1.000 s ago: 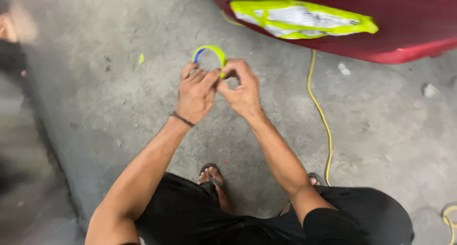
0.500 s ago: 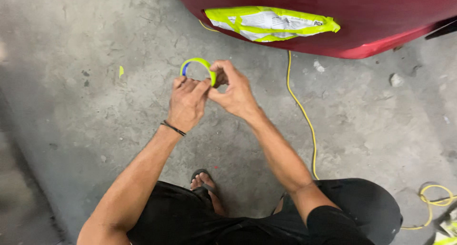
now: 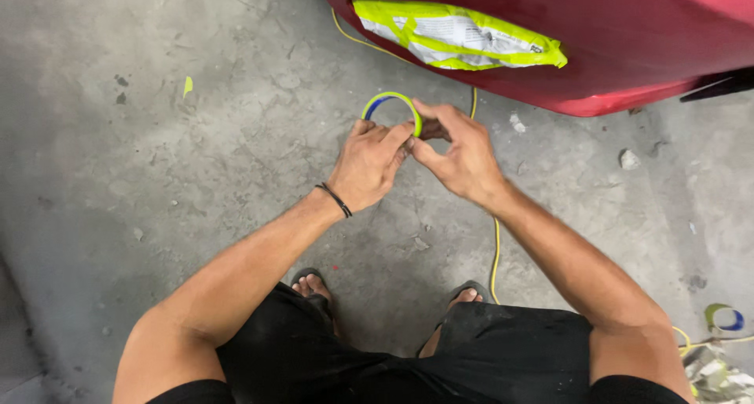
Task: The person kneels beside a red car bumper and repeatedly applies strips of yellow masking tape over a newspaper-covered area. They smooth each strip with their fingers to secure it in place.
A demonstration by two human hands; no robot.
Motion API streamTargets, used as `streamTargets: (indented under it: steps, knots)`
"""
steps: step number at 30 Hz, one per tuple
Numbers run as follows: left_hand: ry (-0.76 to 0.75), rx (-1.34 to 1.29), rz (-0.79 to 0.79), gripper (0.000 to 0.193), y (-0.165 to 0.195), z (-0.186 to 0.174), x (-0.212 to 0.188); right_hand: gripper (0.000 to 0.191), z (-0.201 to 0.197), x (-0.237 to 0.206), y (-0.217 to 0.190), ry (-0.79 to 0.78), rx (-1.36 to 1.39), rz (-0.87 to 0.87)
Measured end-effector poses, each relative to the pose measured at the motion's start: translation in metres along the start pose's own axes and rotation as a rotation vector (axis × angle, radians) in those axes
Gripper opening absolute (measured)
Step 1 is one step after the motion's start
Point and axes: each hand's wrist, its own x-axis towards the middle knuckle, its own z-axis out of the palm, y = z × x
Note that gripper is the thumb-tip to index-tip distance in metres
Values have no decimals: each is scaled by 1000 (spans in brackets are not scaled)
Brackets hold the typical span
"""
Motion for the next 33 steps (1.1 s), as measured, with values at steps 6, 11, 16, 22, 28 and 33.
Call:
streamTargets:
  steps: [6, 11, 16, 22, 28, 33]
  knots:
    - [-223, -25, -8, 28, -4, 11, -8, 29, 6, -33, 42, -29, 108, 58]
    - [-440, -120, -75, 24, -2, 13, -8, 14, -13, -45, 61, -195, 61, 116]
    - [-421, -135, -10, 25, 2, 22, 7, 17, -35, -54, 64, -270, -35, 150]
    - [-335, -56, -91, 23, 4, 29, 27, 34, -57, -53, 61, -28, 32, 155]
    - [-366, -171, -142, 21, 23, 52, 37, 23, -49, -60, 81, 71, 94, 127]
    - [-336, -207, -72, 29, 31, 61, 37, 11, -62, -62, 123, 166, 349, 240]
